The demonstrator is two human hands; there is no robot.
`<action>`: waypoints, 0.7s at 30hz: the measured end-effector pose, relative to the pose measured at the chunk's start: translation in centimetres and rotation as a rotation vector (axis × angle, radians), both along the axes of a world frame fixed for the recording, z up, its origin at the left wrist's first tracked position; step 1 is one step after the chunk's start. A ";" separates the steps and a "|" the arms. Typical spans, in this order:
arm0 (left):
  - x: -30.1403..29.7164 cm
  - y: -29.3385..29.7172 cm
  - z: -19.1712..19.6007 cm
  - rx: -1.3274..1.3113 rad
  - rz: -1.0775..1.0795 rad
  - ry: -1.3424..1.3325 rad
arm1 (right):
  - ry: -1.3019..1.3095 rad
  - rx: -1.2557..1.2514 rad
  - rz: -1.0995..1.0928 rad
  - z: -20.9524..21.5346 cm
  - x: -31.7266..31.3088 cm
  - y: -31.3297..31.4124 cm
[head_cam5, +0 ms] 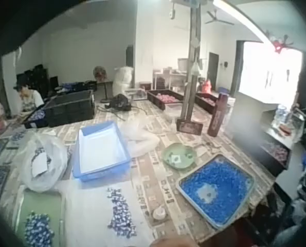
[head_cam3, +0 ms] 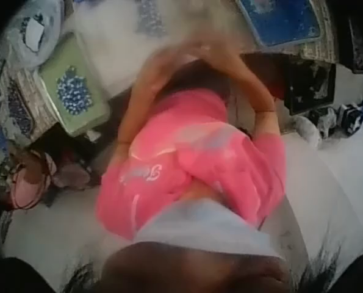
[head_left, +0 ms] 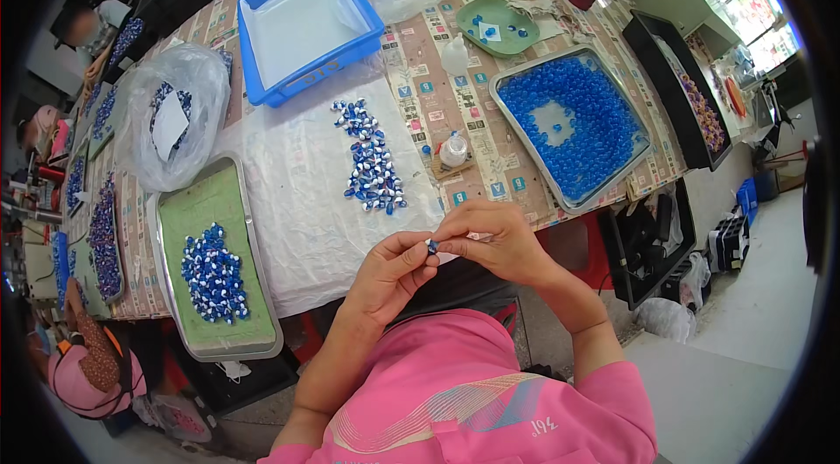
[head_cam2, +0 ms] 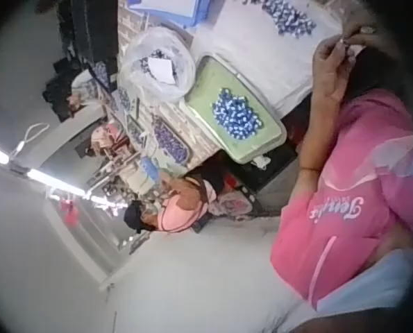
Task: Assembling small blue plastic components onto base parts on a template at a factory workbench.
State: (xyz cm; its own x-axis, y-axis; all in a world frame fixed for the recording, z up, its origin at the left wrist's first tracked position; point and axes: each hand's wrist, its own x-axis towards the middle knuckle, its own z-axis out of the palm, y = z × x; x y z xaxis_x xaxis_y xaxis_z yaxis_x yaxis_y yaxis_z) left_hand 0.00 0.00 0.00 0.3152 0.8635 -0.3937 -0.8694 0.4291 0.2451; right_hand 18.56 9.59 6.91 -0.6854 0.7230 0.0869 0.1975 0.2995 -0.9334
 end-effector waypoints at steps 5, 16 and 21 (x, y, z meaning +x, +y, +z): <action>0.9 0.1 1.0 0.058 -0.012 0.120 | 0.049 0.038 0.024 0.4 1.0 0.0; 1.8 -0.1 2.6 0.080 0.014 0.228 | 0.157 0.046 0.074 0.1 2.5 0.8; -2.9 -1.1 4.3 0.027 0.328 0.979 | 0.049 0.339 -0.198 0.2 6.5 4.5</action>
State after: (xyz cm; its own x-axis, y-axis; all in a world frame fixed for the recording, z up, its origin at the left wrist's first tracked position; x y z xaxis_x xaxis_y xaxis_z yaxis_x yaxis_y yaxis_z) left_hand -2.89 -1.14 4.33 -0.3859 0.8614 -0.3304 -0.3575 0.1905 0.9143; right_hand 25.06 14.14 7.12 -0.5249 0.7651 0.3730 0.2395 0.5533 -0.7978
